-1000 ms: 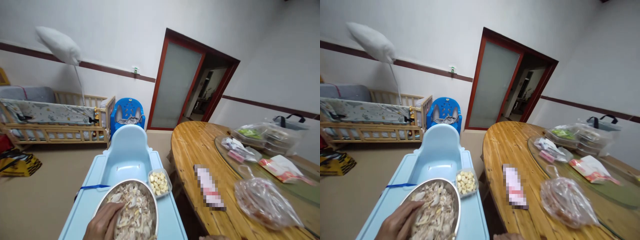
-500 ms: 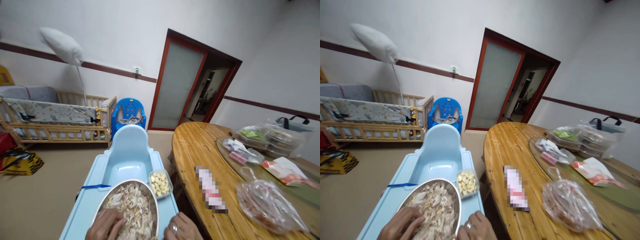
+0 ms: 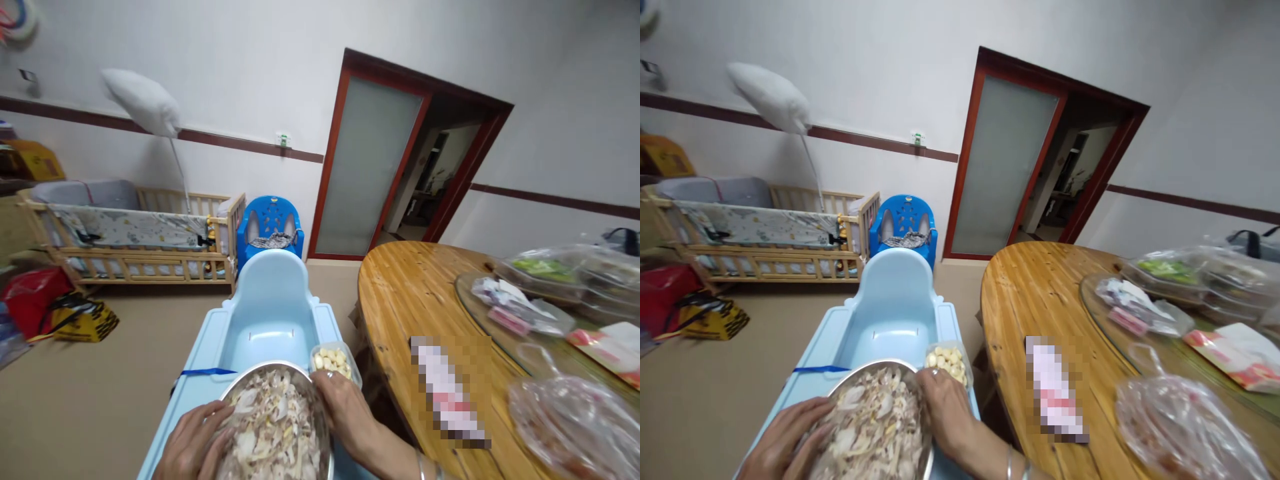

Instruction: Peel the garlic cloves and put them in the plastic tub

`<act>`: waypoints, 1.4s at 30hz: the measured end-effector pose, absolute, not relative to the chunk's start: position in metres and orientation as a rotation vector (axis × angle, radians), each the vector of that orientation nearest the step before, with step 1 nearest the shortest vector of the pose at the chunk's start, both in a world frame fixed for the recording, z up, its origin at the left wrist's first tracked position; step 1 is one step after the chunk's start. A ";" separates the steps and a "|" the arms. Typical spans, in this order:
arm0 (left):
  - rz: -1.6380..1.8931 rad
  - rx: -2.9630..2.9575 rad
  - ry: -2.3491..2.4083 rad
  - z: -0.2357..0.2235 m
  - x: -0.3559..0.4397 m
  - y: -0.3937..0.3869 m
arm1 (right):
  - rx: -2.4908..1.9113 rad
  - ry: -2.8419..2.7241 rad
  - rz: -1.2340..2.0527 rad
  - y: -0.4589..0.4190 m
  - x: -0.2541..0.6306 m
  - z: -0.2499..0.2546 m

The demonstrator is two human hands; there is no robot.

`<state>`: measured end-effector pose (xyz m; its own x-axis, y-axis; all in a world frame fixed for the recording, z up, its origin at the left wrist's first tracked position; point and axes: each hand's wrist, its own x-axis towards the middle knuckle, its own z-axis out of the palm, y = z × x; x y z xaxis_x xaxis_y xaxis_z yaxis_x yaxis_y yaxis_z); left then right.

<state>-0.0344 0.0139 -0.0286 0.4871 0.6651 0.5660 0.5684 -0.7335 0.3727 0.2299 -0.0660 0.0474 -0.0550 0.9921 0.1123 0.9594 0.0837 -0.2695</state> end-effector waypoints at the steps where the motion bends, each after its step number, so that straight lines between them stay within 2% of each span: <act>1: 1.066 2.563 1.119 -0.028 -0.034 0.015 | -1.957 -2.082 0.193 -0.066 0.234 0.045; 15: 0.592 2.379 1.179 -0.022 0.007 0.027 | -1.935 -2.255 0.318 -0.051 0.217 0.033; 24: 0.186 2.464 1.087 0.004 0.029 0.028 | -1.823 -2.407 0.296 -0.041 0.203 0.037; 30: 0.276 2.505 1.057 0.004 0.028 0.025 | -1.847 -2.382 0.279 -0.039 0.207 0.028; 38: 0.578 2.468 0.933 -0.003 0.022 0.024 | -1.858 -2.345 0.279 -0.036 0.207 0.022; 42: 0.642 2.334 1.045 -0.004 0.020 0.024 | -1.877 -2.345 0.308 -0.035 0.202 0.017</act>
<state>0.0196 0.0235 -0.0037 0.5946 0.7755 0.2123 0.5400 -0.5808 0.6092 0.2021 -0.0354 0.0175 -0.2223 0.9745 -0.0314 0.9496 0.2091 -0.2335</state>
